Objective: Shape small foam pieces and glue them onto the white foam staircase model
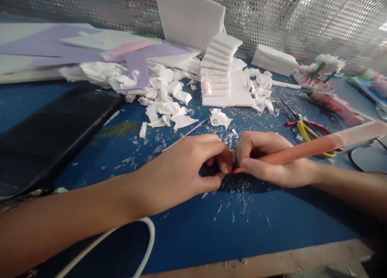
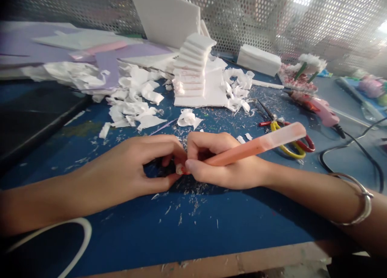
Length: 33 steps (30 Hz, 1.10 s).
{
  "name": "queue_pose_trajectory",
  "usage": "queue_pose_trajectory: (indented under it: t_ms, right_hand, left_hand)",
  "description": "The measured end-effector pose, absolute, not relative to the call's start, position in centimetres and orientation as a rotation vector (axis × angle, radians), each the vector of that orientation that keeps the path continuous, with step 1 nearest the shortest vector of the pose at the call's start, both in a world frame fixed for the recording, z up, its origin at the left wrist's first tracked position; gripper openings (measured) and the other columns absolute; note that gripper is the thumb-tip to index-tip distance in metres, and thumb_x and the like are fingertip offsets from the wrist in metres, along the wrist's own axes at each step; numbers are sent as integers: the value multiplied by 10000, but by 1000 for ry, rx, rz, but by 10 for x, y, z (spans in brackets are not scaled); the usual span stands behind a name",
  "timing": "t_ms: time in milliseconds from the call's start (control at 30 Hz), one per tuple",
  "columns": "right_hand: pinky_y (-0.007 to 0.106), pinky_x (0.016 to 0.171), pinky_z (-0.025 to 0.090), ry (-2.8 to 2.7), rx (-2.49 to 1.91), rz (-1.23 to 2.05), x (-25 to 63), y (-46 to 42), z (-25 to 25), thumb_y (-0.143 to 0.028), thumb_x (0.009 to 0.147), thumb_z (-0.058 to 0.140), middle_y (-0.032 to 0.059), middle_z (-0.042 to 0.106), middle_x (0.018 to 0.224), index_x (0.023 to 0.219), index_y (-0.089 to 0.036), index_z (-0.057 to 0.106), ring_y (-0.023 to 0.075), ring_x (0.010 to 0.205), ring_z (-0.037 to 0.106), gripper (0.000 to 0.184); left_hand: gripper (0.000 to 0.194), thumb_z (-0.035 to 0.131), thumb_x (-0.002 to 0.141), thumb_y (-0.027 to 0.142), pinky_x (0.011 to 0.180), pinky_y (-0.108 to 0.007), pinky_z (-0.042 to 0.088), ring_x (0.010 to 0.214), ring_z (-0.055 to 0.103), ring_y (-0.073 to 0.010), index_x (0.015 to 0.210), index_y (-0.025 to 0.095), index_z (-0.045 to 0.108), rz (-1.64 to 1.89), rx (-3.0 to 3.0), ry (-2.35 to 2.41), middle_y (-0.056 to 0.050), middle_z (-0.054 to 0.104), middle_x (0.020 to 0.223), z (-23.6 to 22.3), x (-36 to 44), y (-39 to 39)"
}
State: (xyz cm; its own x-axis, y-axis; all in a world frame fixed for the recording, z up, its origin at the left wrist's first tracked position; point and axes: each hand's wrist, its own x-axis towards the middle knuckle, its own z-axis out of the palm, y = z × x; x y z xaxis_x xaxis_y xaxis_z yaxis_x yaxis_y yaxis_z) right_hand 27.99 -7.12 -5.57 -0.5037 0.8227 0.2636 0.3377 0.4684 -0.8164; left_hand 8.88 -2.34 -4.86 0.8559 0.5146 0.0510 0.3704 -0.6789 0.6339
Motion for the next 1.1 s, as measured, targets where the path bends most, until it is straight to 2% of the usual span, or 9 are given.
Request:
queue_pose_trajectory:
  t_ms: [533, 1100]
  right_hand:
    - [185, 528, 380, -2067, -929, 989, 280, -70, -57, -216, 809, 524, -17, 488, 669, 718, -141, 464, 56, 604, 463, 132]
    - [185, 500, 358, -2063, -988, 916, 280, -72, -57, -218, 808, 520, -23, 463, 649, 707, -152, 455, 55, 570, 427, 137]
  left_hand:
    - [35, 569, 712, 207, 528, -182, 360, 574, 470, -72, 723, 177, 581, 237, 2412, 656, 32, 530, 672, -46, 89, -20]
    - [59, 563, 730, 224, 525, -186, 357, 564, 477, -71, 710, 172, 582, 218, 2417, 658, 33, 543, 662, -45, 92, -20]
